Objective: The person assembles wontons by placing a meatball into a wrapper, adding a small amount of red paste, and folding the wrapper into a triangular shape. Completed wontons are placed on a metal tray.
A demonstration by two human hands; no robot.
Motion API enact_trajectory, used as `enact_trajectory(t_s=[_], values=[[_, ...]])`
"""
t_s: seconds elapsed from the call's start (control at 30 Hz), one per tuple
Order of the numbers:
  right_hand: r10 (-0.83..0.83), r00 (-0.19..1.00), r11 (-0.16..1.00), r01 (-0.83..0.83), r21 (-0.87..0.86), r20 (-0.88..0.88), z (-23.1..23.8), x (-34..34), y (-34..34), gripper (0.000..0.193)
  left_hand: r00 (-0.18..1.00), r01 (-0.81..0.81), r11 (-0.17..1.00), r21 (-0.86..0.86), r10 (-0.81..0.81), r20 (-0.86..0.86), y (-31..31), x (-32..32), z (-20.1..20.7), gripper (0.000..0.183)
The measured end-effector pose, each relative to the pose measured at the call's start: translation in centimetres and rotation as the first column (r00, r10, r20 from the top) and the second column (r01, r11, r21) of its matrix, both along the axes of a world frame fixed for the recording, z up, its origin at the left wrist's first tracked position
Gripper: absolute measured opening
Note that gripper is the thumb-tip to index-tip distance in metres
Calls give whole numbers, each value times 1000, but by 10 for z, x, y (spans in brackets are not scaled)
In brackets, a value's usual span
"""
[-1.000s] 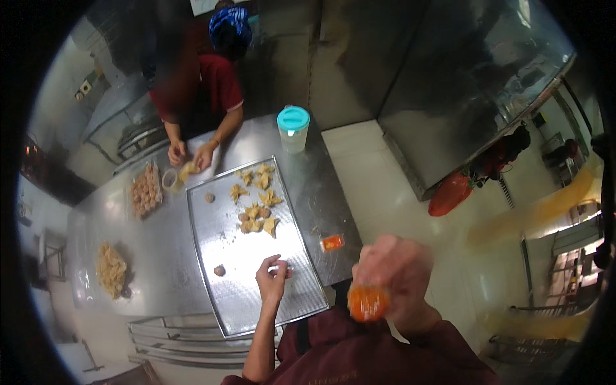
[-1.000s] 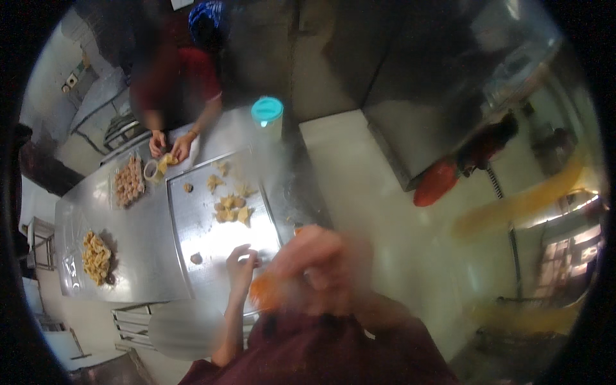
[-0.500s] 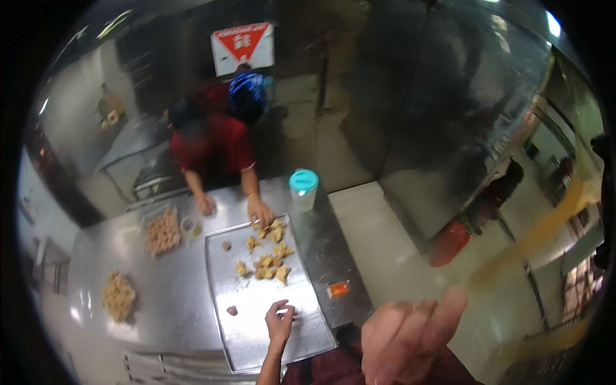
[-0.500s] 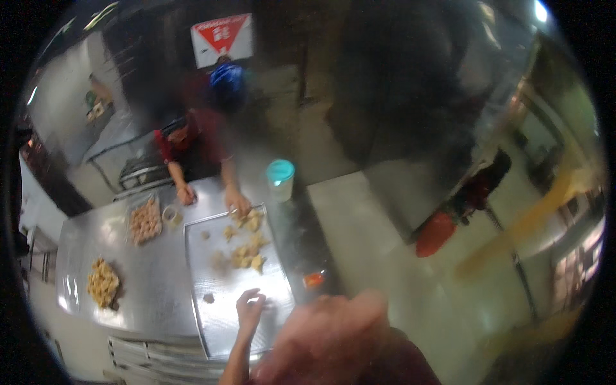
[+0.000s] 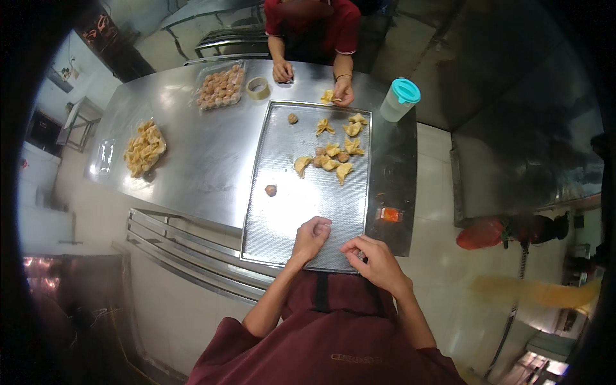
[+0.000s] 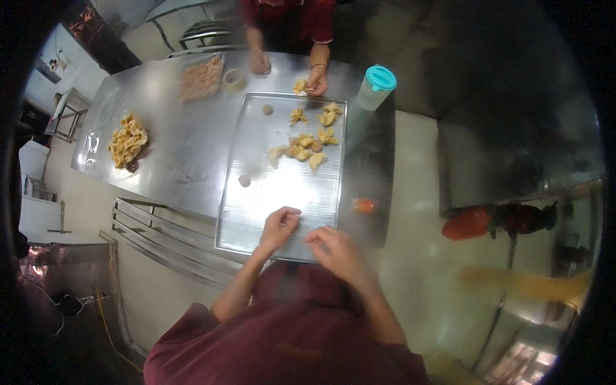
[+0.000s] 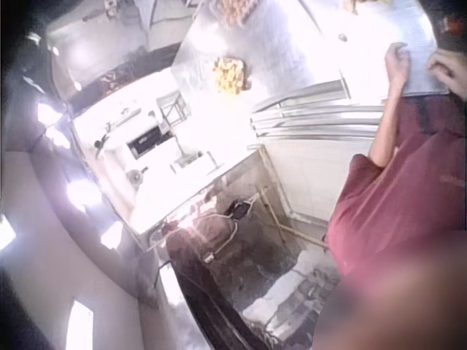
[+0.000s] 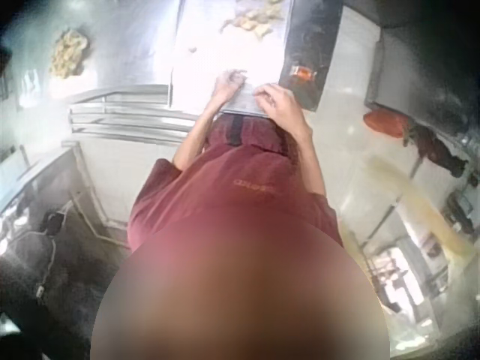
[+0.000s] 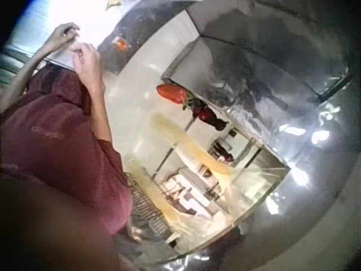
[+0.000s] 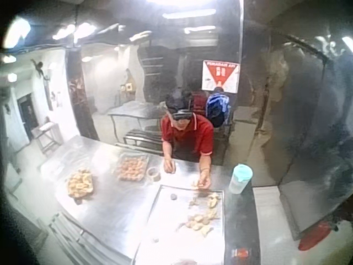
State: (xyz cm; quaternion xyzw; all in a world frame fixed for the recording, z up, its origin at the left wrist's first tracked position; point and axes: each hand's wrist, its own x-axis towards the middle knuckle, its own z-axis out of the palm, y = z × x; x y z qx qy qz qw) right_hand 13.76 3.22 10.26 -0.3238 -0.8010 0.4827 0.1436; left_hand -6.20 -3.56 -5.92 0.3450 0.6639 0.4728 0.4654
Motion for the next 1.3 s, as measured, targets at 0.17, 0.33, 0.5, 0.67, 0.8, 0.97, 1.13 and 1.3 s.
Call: enact_trajectory(t_s=[0.17,0.33,0.5,0.67,0.8,0.97,1.13,1.3], values=[[1,997,995,7,-100,77,-23,-3,-12,13,996,-46,998,-32,44,-79,-21,-6,-18,28],[22,999,995,-17,-100,49,-21,-7,-16,13,930,-265,961,-83,232,-284,-24,-37,-37,38],[4,996,996,3,-85,85,-25,-10,-19,14,553,-396,883,253,450,-701,-5,-85,-62,63],[45,994,997,-38,-73,95,-25,-14,-22,14,609,-228,948,222,317,-727,20,-133,-74,56],[33,995,997,-25,-78,93,-23,-16,-24,16,616,-236,945,225,325,-717,27,-140,-72,39],[-117,993,991,118,-70,16,-31,-10,-18,18,926,-296,942,159,323,-193,15,-97,-36,45],[-207,976,977,210,34,-65,-42,-7,-12,46,984,55,995,80,-68,165,-5,-35,48,42],[-220,954,972,232,37,-204,-41,-13,-17,49,918,110,984,140,-155,365,-3,-6,106,31]])
